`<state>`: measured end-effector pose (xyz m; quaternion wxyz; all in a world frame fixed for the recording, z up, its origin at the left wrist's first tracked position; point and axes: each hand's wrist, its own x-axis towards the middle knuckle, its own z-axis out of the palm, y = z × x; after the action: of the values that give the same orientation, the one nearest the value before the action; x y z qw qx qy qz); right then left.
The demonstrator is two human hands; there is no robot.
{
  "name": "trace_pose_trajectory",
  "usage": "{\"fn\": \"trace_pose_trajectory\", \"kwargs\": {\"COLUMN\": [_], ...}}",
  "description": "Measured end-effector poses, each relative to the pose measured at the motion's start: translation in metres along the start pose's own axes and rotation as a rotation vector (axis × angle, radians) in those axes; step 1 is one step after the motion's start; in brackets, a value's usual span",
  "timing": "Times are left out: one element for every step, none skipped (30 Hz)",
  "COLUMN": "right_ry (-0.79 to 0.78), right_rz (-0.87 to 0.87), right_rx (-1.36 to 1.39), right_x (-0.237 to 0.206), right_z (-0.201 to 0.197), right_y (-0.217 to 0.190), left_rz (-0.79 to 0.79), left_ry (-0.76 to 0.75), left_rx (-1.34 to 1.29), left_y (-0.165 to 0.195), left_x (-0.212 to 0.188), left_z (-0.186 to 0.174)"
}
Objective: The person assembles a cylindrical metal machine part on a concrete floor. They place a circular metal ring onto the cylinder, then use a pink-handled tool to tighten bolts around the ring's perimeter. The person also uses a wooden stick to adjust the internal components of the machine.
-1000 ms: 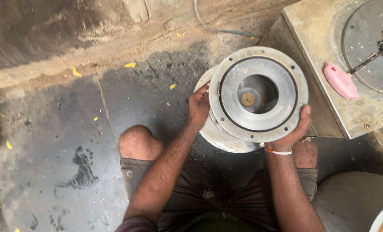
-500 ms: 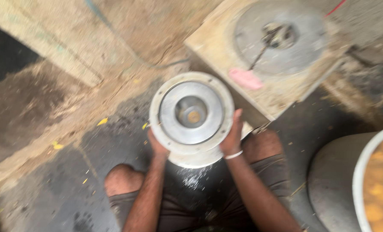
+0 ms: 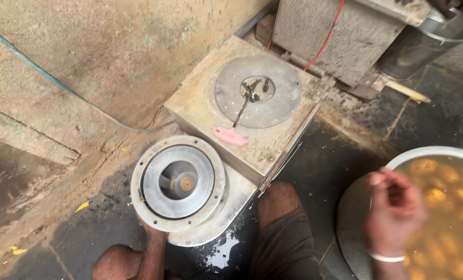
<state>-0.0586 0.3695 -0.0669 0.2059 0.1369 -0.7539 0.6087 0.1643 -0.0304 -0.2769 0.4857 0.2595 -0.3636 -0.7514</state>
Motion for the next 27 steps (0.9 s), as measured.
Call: {"fn": "trace_pose_trajectory", "kwargs": {"right_ry": [-0.024,-0.098,-0.162,-0.226,-0.320,-0.407,-0.572,-0.680,-0.758,-0.835,-0.912,-0.990,-1.070,-1.106,-1.143,-1.179,-1.202,-1.224,-1.240,-1.237,-1.230,-1.222,-1.229,-1.245,-1.262,-1.265,-1.266], "right_rz": [-0.038,-0.063,-0.092,-0.125,-0.257,-0.387,-0.408,-0.532,-0.671,-0.814,-0.822,-0.830,-0.835,-0.871,-0.907,-0.941,-0.920,-0.897,-0.874,-0.883,-0.891,-0.897,-0.888,-0.877,-0.866,-0.864,-0.866], "right_rx": [-0.070,-0.081,-0.084,-0.083,-0.203,-0.323,-0.218,-0.217,-0.231,-0.247,-0.320,-0.396,-0.473,-0.507,-0.541,-0.575,-0.650,-0.725,-0.798,-0.791,-0.783,-0.776,-0.793,-0.808,-0.822,-0.809,-0.799], "right_x": [0.013,0.023,0.036,0.051,0.065,0.080,0.097,0.109,0.120,0.128,0.134,0.138,0.141,0.142,0.143,0.143,0.142,0.142,0.142,0.142,0.143,0.143,0.144,0.144,0.143,0.143,0.142], "right_z": [-0.008,-0.004,0.007,0.022,0.044,0.069,0.101,0.129,0.156,0.179,0.195,0.210,0.223,0.232,0.240,0.245,0.250,0.254,0.257,0.260,0.262,0.264,0.266,0.267,0.267,0.268,0.268], "right_y": [-0.002,-0.004,-0.006,-0.009,-0.013,-0.016,-0.019,-0.022,-0.025,-0.028,-0.031,-0.034,-0.037,-0.040,-0.043,-0.046,-0.048,-0.049,-0.050,-0.050,-0.050,-0.049,-0.049,-0.048,-0.048,-0.048,-0.048], "left_rz": [-0.129,-0.109,-0.082,-0.049,-0.023,0.004,0.031,0.039,0.045,0.051,0.081,0.109,0.134,0.142,0.149,0.154,0.193,0.231,0.273,0.228,0.186,0.145,0.197,0.243,0.287,0.281,0.277], "left_ry": [0.087,0.090,0.085,0.080,0.064,0.045,0.029,0.030,0.034,0.039,0.032,0.028,0.028,0.035,0.045,0.054,0.029,0.005,-0.021,-0.012,-0.007,-0.005,-0.030,-0.049,-0.068,-0.052,-0.036], "left_rx": [-0.225,-0.115,-0.006,0.101,0.133,0.167,0.202,0.237,0.270,0.299,0.397,0.494,0.591,0.628,0.665,0.703,0.684,0.667,0.652,0.548,0.445,0.341,0.406,0.475,0.546,0.591,0.632], "left_y": [-0.001,0.000,0.001,0.003,0.005,0.007,0.011,0.014,0.016,0.019,0.022,0.024,0.025,0.026,0.027,0.028,0.028,0.028,0.028,0.028,0.028,0.029,0.029,0.031,0.032,0.034,0.037], "left_x": [-0.002,-0.004,-0.004,-0.004,-0.005,-0.005,-0.004,-0.004,-0.005,-0.005,-0.006,-0.007,-0.008,-0.008,-0.007,-0.006,-0.006,-0.005,-0.003,-0.002,-0.001,-0.001,0.000,-0.001,-0.002,-0.002,-0.002], "left_z": [0.002,0.004,0.006,0.008,0.010,0.012,0.015,0.017,0.019,0.021,0.022,0.023,0.022,0.022,0.021,0.019,0.017,0.016,0.015,0.015,0.016,0.015,0.016,0.015,0.014,0.014,0.014]}}
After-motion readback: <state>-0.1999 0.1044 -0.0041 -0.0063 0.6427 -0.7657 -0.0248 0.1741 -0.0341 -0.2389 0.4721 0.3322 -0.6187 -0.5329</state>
